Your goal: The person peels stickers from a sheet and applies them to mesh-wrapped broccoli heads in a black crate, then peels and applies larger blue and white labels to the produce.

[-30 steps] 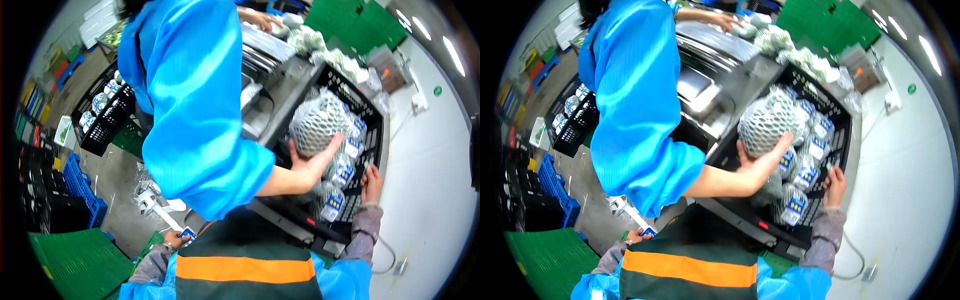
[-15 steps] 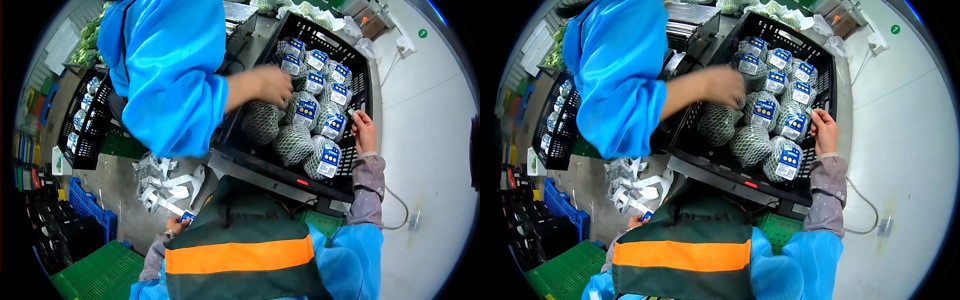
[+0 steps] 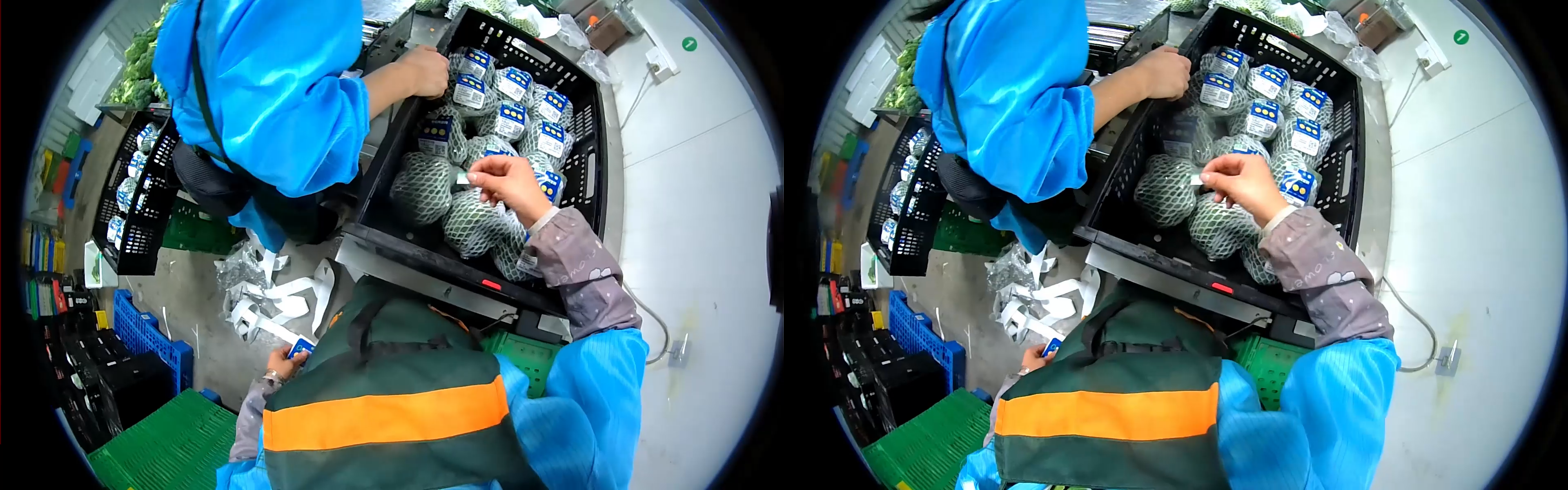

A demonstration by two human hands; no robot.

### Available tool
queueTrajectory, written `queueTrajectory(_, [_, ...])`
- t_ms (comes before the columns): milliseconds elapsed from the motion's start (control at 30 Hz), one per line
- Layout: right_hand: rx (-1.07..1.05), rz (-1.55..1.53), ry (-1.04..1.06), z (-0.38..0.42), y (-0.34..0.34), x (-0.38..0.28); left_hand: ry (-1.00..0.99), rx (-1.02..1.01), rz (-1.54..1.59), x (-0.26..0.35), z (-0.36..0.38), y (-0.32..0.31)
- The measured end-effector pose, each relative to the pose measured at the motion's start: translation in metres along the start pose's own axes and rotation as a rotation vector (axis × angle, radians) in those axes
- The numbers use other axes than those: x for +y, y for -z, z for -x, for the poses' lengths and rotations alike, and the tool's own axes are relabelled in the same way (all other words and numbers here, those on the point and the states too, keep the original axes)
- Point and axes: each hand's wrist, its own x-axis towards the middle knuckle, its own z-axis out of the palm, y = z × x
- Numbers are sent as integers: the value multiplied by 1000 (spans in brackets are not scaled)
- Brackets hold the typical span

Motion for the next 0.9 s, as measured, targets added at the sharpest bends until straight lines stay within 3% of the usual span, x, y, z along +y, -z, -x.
queueTrajectory(67, [115,-29,-40,15,20,3,25,-3,121,-56,-11,3])
queueTrajectory(133, [200,-40,-94,32,37,5,-50,3,222,-56,-11,3])
queueTrajectory(200, [217,-69,-123,46,44,0,-214,33,316,3,14,20])
queueTrajectory(300, [229,-75,56,65,4,-30,-378,81,357,126,36,30])
queueTrajectory(333, [208,-87,127,74,-17,-43,-540,164,74,180,54,31])
queueTrajectory(433, [38,-293,220,97,-81,-62,-761,19,295,258,73,13])
queueTrajectory(467, [8,-349,230,100,-99,-65,-732,-80,498,268,75,1])
queueTrajectory(533, [-42,-404,227,98,-121,-60,-712,-102,586,277,81,-17])
queueTrajectory(700, [-23,-535,153,96,-148,-44,-711,-67,634,277,80,-31])
queueTrajectory(900, [4,-480,152,95,-167,-46,-707,-10,627,272,77,-38])
